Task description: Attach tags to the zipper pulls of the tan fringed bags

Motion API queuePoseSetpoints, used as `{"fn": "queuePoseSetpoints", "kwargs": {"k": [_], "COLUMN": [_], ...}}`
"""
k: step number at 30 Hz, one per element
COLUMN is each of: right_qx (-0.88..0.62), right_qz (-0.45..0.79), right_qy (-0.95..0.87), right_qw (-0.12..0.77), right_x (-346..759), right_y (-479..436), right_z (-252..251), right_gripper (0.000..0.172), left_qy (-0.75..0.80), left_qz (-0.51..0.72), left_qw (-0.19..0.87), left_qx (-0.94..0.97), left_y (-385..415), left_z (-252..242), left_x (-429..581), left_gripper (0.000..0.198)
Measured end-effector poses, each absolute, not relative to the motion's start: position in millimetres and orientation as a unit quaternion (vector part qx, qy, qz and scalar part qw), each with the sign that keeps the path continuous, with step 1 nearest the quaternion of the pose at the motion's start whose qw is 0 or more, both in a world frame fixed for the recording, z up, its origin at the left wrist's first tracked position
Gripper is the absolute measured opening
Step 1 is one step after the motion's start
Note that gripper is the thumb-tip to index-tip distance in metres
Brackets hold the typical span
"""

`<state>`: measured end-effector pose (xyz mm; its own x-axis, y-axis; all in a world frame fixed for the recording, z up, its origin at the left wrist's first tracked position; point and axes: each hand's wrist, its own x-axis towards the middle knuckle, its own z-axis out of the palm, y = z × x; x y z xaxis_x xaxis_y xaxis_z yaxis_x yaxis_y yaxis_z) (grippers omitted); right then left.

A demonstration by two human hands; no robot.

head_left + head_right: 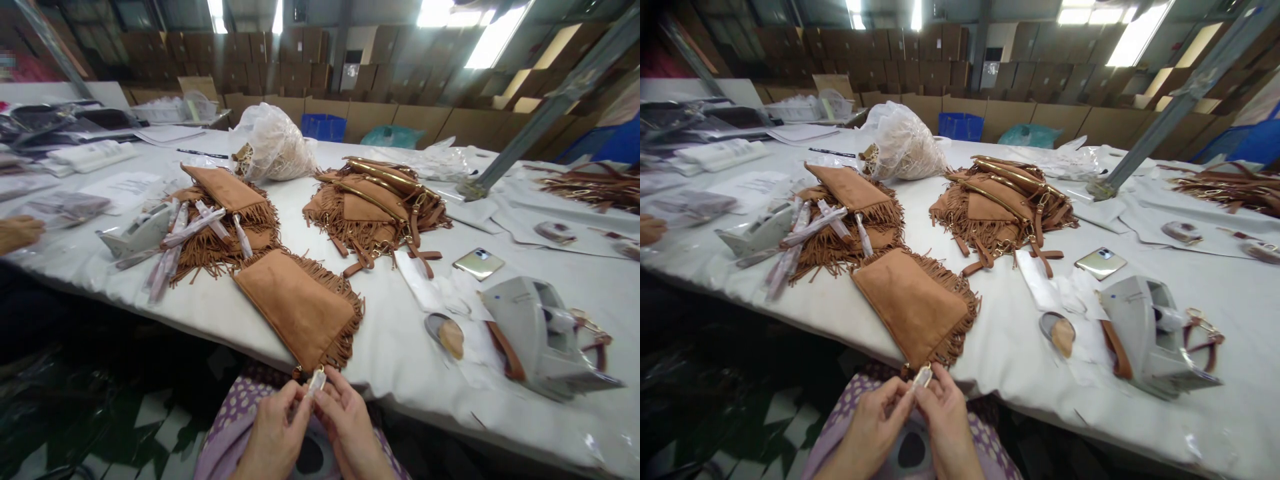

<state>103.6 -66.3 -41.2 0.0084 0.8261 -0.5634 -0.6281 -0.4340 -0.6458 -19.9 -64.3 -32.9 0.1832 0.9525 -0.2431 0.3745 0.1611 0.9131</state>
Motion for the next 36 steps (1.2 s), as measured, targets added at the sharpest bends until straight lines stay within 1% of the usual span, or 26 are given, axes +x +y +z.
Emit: {"fn": "queuePoseSetpoints", "kwargs": {"k": [5,7,11,13,14,16,19,20,22,25,27,32,34,36], "right_qx": [-0.447,-0.437,-0.436,-0.435,-0.433,-0.425,-0.413,-0.411,-0.404,-0.395,-0.394,-0.390,-0.387,-0.389], "right_qz": [0.720,0.723,0.717,0.724,0.729,0.733,0.735,0.737,0.743,0.745,0.742,0.736,0.736,0.734], "right_qy": [-0.091,-0.087,-0.088,-0.097,-0.099,-0.090,-0.066,-0.061,-0.056,-0.054,-0.058,-0.052,-0.048,-0.055], "right_qw": [0.523,0.528,0.537,0.526,0.521,0.523,0.533,0.533,0.532,0.535,0.540,0.551,0.553,0.554], "right_x": [99,95,91,94,97,106,118,121,123,123,123,123,122,121], "right_y": [-59,-56,-49,-44,-42,-37,-30,-29,-28,-28,-29,-31,-31,-31], "right_z": [-30,-29,-32,-30,-29,-24,-20,-20,-22,-28,-32,-36,-37,-38], "right_gripper": [0.049,0.044,0.038,0.036,0.035,0.034,0.033,0.032,0.031,0.029,0.028,0.026,0.025,0.025], "left_qy": [0.519,0.476,0.398,0.385,0.398,0.468,0.585,0.600,0.598,0.572,0.560,0.459,0.420,0.397], "left_qz": [0.310,0.320,0.289,0.282,0.288,0.320,0.345,0.338,0.317,0.309,0.317,0.384,0.371,0.350], "left_qw": [0.708,0.765,0.844,0.848,0.833,0.757,0.596,0.566,0.546,0.557,0.583,0.731,0.785,0.815], "left_qx": [0.365,0.293,0.213,0.229,0.254,0.326,0.428,0.454,0.494,0.516,0.496,0.328,0.265,0.234], "left_y": [-61,-57,-54,-53,-53,-51,-46,-45,-44,-46,-47,-45,-45,-45], "left_z": [-40,-40,-34,-35,-37,-45,-61,-66,-73,-81,-88,-100,-101,-101], "left_x": [-22,-22,-21,-22,-24,-27,-31,-31,-25,-10,-1,9,10,9], "left_gripper": [0.040,0.043,0.046,0.047,0.045,0.041,0.034,0.032,0.032,0.032,0.034,0.055,0.054,0.050]}}
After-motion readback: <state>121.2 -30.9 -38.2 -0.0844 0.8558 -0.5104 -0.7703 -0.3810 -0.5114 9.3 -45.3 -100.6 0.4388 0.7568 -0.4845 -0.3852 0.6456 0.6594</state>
